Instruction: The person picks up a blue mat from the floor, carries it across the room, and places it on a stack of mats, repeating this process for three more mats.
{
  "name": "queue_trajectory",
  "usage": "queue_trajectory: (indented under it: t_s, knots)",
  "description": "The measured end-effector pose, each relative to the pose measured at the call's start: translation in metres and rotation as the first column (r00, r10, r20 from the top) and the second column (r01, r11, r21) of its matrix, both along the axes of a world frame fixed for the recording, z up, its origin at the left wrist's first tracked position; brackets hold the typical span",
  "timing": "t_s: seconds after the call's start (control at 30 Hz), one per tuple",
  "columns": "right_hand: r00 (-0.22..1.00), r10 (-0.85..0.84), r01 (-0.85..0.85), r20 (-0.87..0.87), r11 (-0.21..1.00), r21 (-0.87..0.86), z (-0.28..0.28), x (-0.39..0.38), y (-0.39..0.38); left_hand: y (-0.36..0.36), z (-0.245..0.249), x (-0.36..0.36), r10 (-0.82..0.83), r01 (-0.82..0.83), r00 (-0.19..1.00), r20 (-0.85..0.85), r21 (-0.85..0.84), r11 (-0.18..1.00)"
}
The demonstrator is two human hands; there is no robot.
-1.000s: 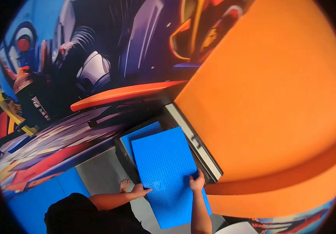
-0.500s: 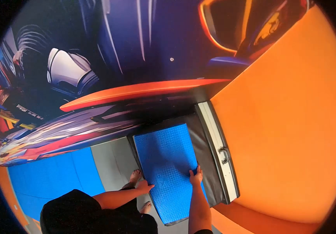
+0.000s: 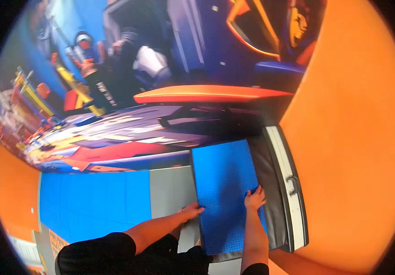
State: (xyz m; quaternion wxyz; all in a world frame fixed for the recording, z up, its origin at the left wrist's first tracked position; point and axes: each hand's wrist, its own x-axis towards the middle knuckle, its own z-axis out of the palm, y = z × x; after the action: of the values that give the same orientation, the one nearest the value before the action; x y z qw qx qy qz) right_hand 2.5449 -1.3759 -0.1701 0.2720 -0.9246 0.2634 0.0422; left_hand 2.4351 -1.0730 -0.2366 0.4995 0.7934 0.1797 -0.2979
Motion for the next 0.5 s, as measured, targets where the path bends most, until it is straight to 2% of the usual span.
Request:
queue_trajectory:
  t_s: [0.03, 0.07, 0.1, 0.17, 0.2, 0.23, 0.27, 0.3, 0.37, 0.4, 0.43, 0.47, 0.5]
  knots:
    - [0.986, 0.067, -0.039, 0.152, 0.983, -0.180, 0.010, -0.013, 0.016, -0.001, -0.002, -0.017, -0.005, -0.004, 0.994, 0.109, 0.084, 0.996]
    - [0.941, 0.162, -0.049, 0.296, 0.934, -0.355, 0.018, -0.025, 0.033, 0.000, 0.032, -0.036, -0.001, -0.001, 0.999, 0.046, 0.044, 0.999]
    - [0.895, 0.251, -0.136, 0.369, 0.941, -0.310, 0.025, -0.039, 0.055, 0.001, 0.071, -0.054, 0.012, -0.012, 1.000, -0.012, -0.001, 1.000]
    - [0.758, 0.430, -0.359, 0.490, 0.903, -0.237, 0.018, -0.082, 0.105, 0.023, 0.054, -0.108, -0.123, 0.136, 0.957, 0.262, -0.031, 0.990]
    - [0.668, 0.511, -0.481, 0.540, 0.851, -0.211, 0.011, -0.108, 0.134, 0.041, 0.046, -0.138, -0.139, 0.172, 0.960, 0.244, -0.121, 0.978]
    - [0.505, 0.570, -0.636, 0.648, 0.753, -0.167, 0.004, -0.135, 0.164, 0.062, 0.046, -0.168, -0.153, 0.204, 0.961, 0.231, -0.212, 0.956]
    - [0.472, 0.608, -0.793, 0.638, 0.609, 0.006, 0.019, -0.165, 0.194, 0.085, 0.061, -0.197, -0.143, 0.162, 0.982, 0.127, -0.160, 0.974]
    - [0.460, 0.699, -0.862, 0.548, 0.500, 0.087, 0.036, -0.199, 0.222, 0.107, 0.074, -0.232, -0.120, 0.121, 0.993, 0.016, -0.113, 0.986]
    - [0.313, 0.778, -0.948, 0.544, 0.226, 0.223, 0.020, -0.261, 0.265, 0.159, 0.059, -0.312, 0.027, -0.031, 0.999, 0.034, 0.127, 0.991]
    - [0.237, 0.809, -0.957, 0.538, 0.100, 0.272, 0.017, -0.287, 0.282, 0.182, 0.070, -0.348, 0.198, -0.167, 0.973, -0.117, 0.235, 0.958]
    - [0.161, 0.832, -0.948, 0.530, -0.020, 0.319, 0.016, -0.308, 0.295, 0.201, 0.073, -0.391, 0.372, -0.328, 0.926, -0.071, 0.341, 0.881]
    - [0.095, 0.835, -0.949, 0.542, -0.088, 0.303, 0.018, -0.321, 0.306, 0.220, 0.075, -0.433, 0.525, -0.468, 0.851, -0.011, 0.437, 0.768]
    - [0.014, 0.862, -0.930, 0.507, -0.175, 0.323, 0.021, -0.335, 0.316, 0.236, 0.074, -0.476, 0.717, -0.670, 0.697, 0.023, 0.378, 0.639]
